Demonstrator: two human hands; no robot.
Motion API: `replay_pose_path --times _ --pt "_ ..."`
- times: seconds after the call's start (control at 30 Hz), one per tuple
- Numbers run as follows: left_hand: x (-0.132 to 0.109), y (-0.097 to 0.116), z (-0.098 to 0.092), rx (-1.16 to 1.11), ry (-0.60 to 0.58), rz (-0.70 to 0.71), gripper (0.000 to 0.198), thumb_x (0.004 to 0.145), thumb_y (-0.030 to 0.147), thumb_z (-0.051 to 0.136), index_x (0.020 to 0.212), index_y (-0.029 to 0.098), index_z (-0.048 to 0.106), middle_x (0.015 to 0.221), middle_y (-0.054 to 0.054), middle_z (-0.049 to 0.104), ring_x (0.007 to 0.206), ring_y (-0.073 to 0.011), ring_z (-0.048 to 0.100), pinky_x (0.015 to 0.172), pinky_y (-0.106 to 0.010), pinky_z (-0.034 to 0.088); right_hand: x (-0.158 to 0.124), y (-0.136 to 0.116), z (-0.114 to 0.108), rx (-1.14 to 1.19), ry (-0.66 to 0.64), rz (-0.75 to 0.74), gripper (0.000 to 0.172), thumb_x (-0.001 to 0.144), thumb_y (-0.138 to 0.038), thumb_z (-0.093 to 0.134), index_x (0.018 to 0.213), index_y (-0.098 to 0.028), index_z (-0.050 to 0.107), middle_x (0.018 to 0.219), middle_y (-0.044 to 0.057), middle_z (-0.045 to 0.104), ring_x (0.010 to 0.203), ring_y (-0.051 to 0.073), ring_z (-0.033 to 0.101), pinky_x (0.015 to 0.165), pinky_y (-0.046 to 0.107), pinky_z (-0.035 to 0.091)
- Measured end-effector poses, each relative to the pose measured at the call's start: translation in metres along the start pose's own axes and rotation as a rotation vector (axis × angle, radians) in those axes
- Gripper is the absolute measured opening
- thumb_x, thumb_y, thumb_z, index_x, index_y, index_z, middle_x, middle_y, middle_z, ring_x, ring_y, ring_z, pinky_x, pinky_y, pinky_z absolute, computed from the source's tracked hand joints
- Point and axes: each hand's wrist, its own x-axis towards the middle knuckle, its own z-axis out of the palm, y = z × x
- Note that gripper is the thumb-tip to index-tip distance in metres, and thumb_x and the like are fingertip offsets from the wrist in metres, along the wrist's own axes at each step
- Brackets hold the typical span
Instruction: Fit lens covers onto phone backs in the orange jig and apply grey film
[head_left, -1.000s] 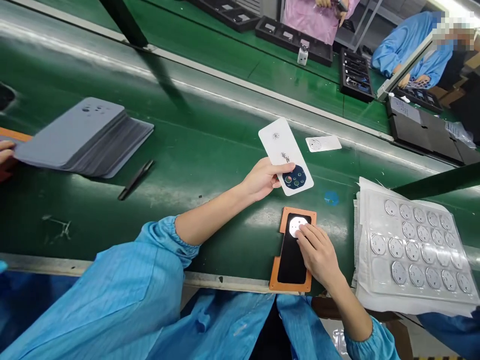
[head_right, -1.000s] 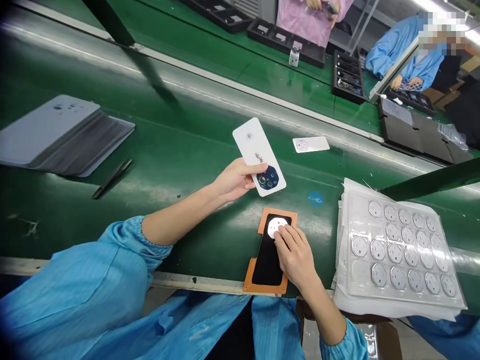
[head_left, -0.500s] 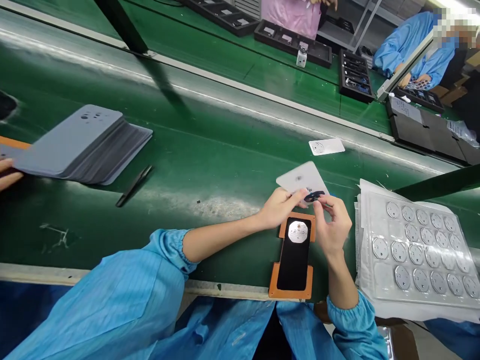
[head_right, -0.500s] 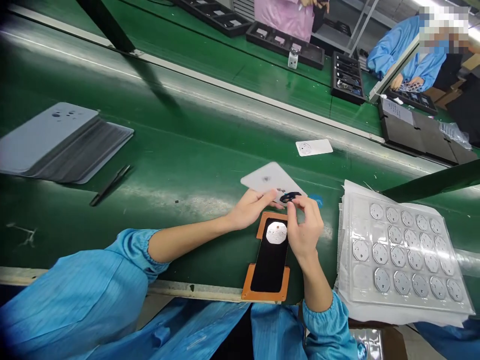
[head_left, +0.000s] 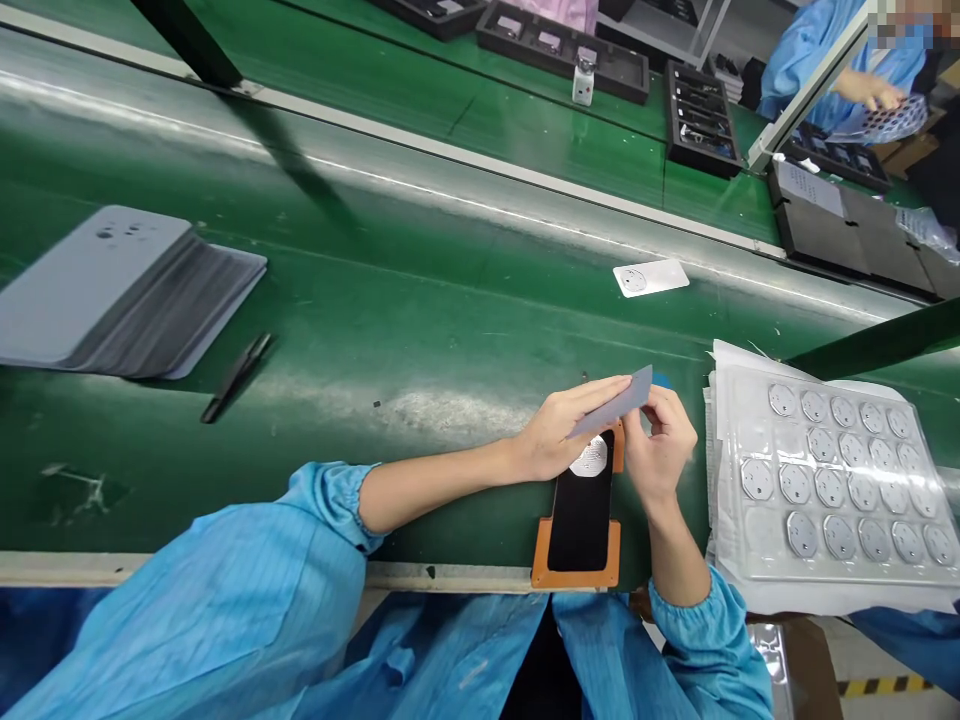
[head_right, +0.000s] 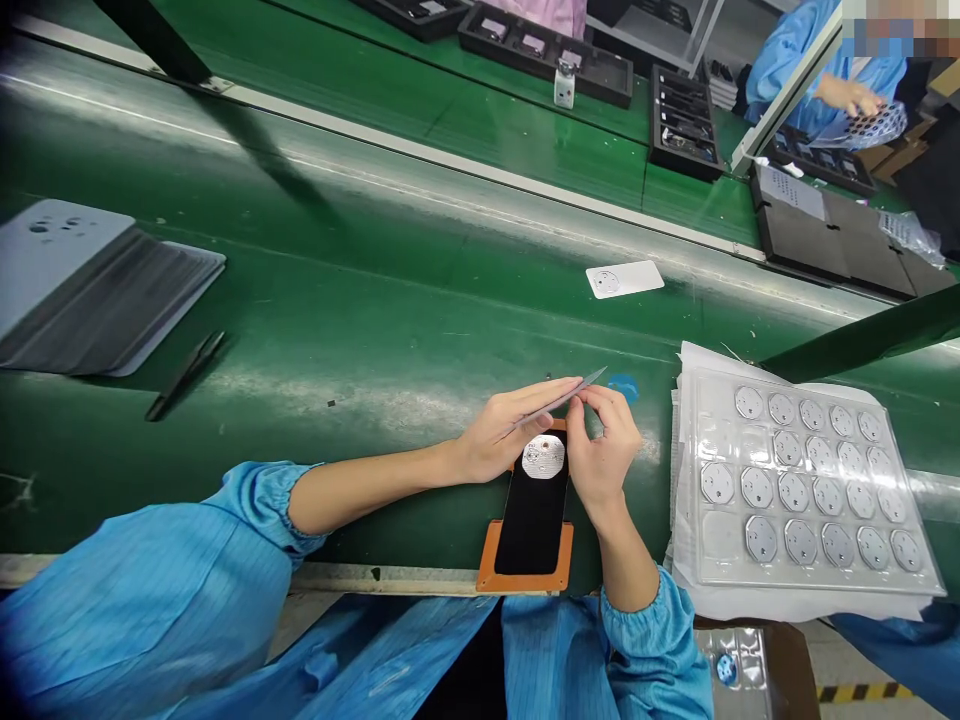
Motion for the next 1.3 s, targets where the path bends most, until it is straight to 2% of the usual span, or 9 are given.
replay_pose_path --times 0.2,0.47,0.67,0.8,0.9,1.03,1.1,1.2,1.3 --pt "-0.003 -0.005 0.0 0.033 -0.058 0.094 0.052 0.1 0.036 0.053 0.151 0.024 0.05 0.156 -0.007 0.048 0.146 -0.0264 0.045 0.124 -0.042 0.037 0.001 -0.003 -0.003 0.005 -0.031 0.007 0.01 0.09 -0.024 0.061 0.091 -0.022 0.071 0.094 0.006 0.073 0.087 0.021 0.068 0.079 0.037 0.058" --pt "-0.004 -0.005 0.001 0.001 -0.046 0.045 0.051 0.097 0.034 0.059 0.147 0.024 0.055 0.154 -0.007 0.05 0.145 -0.028 0.046 0.125 -0.044 0.036 0.0 -0.002 -0.001 0.01 -0.031 0.055 0.012 0.09 -0.026 0.059 0.088 -0.022 0.07 0.091 0.005 0.073 0.084 0.02 0.068 0.076 0.035 0.057" --pt "-0.005 -0.012 0.001 0.085 -0.081 0.117 0.06 0.095 0.025 0.06 0.153 0.023 0.047 0.159 -0.008 0.042 0.148 -0.028 0.041 0.126 -0.044 0.035 0.0 -0.001 -0.004 0.029 -0.045 0.025 0.01 0.088 -0.025 0.06 0.09 -0.022 0.069 0.091 0.005 0.072 0.084 0.02 0.067 0.074 0.034 0.055" --pt "-0.005 -0.009 0.003 0.009 -0.075 0.021 0.055 0.092 0.03 0.066 0.145 0.023 0.057 0.154 -0.008 0.05 0.145 -0.0298 0.046 0.125 -0.044 0.036 0.0 -0.001 -0.001 0.0 -0.035 0.049 0.009 0.087 -0.026 0.059 0.082 -0.022 0.064 0.084 0.003 0.069 0.078 0.019 0.064 0.072 0.033 0.054" --pt "-0.001 -0.008 0.006 -0.102 0.005 -0.218 0.04 0.094 0.04 0.063 0.13 0.022 0.069 0.138 -0.007 0.066 0.133 -0.0296 0.059 0.119 -0.044 0.042 0.001 0.007 0.004 -0.037 -0.016 0.109 0.013 0.085 -0.026 0.058 0.073 -0.022 0.059 0.076 0.001 0.065 0.072 0.017 0.061 0.07 0.031 0.053" --pt "0.012 -0.014 -0.001 -0.467 0.26 -0.493 0.044 0.092 0.05 0.067 0.116 0.014 0.071 0.119 -0.013 0.075 0.114 -0.0298 0.07 0.104 -0.046 0.055 0.014 0.039 -0.007 -0.09 0.029 0.289 0.009 0.077 -0.026 0.06 0.071 -0.02 0.063 0.074 0.002 0.067 0.067 0.016 0.061 0.065 0.029 0.052" --pt "0.019 -0.016 -0.01 -0.627 0.367 -0.523 0.046 0.091 0.049 0.07 0.119 0.012 0.068 0.121 -0.015 0.074 0.11 -0.0285 0.072 0.1 -0.045 0.058 0.023 0.057 -0.019 -0.14 0.072 0.417 0.009 0.074 -0.026 0.061 0.069 -0.019 0.064 0.067 0.002 0.067 0.062 0.017 0.06 0.061 0.029 0.051" --pt "0.024 -0.015 -0.018 -0.627 0.459 -0.496 0.045 0.092 0.046 0.071 0.121 0.011 0.067 0.121 -0.016 0.073 0.11 -0.0258 0.072 0.101 -0.042 0.057 0.031 0.067 -0.029 -0.128 0.098 0.482 0.011 0.075 -0.027 0.063 0.071 -0.017 0.067 0.065 0.003 0.067 0.06 0.018 0.062 0.059 0.03 0.052" --pt "0.021 -0.013 -0.011 -0.552 0.429 -0.435 0.052 0.087 0.051 0.075 0.12 0.012 0.068 0.122 -0.015 0.073 0.111 -0.0263 0.072 0.103 -0.041 0.056 0.022 0.052 -0.018 -0.089 0.038 0.22 0.017 0.086 -0.03 0.061 0.088 -0.017 0.072 0.085 0.007 0.074 0.074 0.02 0.07 0.07 0.034 0.059"
